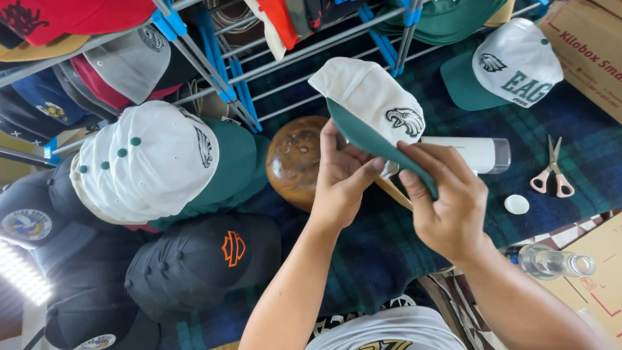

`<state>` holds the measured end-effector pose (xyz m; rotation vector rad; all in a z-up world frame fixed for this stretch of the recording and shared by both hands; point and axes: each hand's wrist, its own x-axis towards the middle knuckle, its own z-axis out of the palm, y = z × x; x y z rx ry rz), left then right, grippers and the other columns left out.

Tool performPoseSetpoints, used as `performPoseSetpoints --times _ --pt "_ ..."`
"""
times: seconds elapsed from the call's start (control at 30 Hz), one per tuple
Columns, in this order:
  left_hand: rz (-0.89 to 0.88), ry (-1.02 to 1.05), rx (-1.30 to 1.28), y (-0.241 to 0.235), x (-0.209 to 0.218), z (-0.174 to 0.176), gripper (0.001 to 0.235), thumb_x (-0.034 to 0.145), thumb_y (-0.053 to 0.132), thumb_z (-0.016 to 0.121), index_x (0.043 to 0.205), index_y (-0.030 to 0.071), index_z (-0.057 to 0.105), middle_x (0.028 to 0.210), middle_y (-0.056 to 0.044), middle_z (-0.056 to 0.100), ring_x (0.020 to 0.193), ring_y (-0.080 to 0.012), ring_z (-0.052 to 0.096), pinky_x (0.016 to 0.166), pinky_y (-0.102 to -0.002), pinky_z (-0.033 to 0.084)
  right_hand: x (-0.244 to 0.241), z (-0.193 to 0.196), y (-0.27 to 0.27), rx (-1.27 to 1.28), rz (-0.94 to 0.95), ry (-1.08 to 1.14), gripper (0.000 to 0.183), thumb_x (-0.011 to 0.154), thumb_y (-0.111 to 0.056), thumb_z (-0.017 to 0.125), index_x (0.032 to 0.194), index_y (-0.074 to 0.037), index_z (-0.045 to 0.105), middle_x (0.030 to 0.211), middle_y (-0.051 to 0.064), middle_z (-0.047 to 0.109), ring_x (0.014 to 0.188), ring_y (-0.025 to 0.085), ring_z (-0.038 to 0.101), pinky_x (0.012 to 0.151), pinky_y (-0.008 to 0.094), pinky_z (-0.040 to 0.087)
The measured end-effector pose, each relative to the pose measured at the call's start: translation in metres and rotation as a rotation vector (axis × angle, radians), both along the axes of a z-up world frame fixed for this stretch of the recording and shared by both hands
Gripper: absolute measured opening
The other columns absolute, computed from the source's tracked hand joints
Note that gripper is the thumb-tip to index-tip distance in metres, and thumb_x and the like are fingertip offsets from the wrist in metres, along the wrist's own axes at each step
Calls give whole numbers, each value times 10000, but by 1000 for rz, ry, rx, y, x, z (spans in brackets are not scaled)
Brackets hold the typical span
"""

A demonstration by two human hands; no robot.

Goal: The person cleans a white and green baseball cap by brushing its surface with a wooden brush and drying it with a hair dryer. The cap is repeatedly brushed and dried, then removed from a wooden form and placed back on the table.

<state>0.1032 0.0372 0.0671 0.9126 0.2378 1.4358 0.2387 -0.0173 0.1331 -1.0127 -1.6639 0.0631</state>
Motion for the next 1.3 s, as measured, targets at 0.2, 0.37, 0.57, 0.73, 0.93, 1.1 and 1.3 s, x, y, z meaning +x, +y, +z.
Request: performPoseSetpoints --times 0.2,0.37,0.57,0.73,0.93,1.1,1.3 --pt "42 128 -12 23 -5 31 570 794 -76 827 1264 54 532 997 -131 747 884 -173 746 734 -266 628 7 4 2 -129 59 122 236 1047 -105 611 1143 66 741 1078 223 724 943 467 727 744 444 557" --pt "298 434 11 65 -57 41 347 731 -134 691 1009 73 683 840 -53 724 790 -110 690 693 -249 592 26 -7 9 -137 45 132 235 1054 -148 627 1156 24 751 1098 194 731 1008 404 727 820 415 533" --pt "559 637 -81 111 -126 13 279 802 -62 774 1036 87 739 882 -16 699 820 -88 554 680 -154 533 9 -6 22 72 33 -40 216 1020 20 615 1111 9 811 1063 188 740 854 317 704 776 366 522" --pt "401 431 -160 106 -155 -20 376 951 -114 539 1290 -21 670 1201 -269 712 1056 -337 746 807 -342 656 -2 -85 41 314 137 -461 522 792 83 486 1198 -67 779 1210 168 722 966 303 672 891 387 576" --pt "305 -1 -316 69 -161 -13 494 1053 109 358 1520 -24 453 1474 -282 534 1399 -367 510 1132 -451 515 -33 -100 12 251 177 -430 446 1029 -77 378 1213 -200 765 1262 59 725 983 268 633 843 413 505" --pt "492 1013 -5 48 -157 9 528 1070 521 448 1393 155 652 1401 -135 638 1329 -307 583 1126 -425 457 -62 -96 -22 -94 136 -367 377 1045 0 429 1249 -53 742 1297 100 707 1137 217 595 1107 431 401" --pt "500 929 68 39 -152 -5 612 1082 550 368 1469 119 566 1469 -169 568 1397 -339 504 1192 -477 368 -19 -121 19 91 467 -181 731 725 -580 849 1242 -77 729 1246 197 667 1099 359 651 947 498 536"
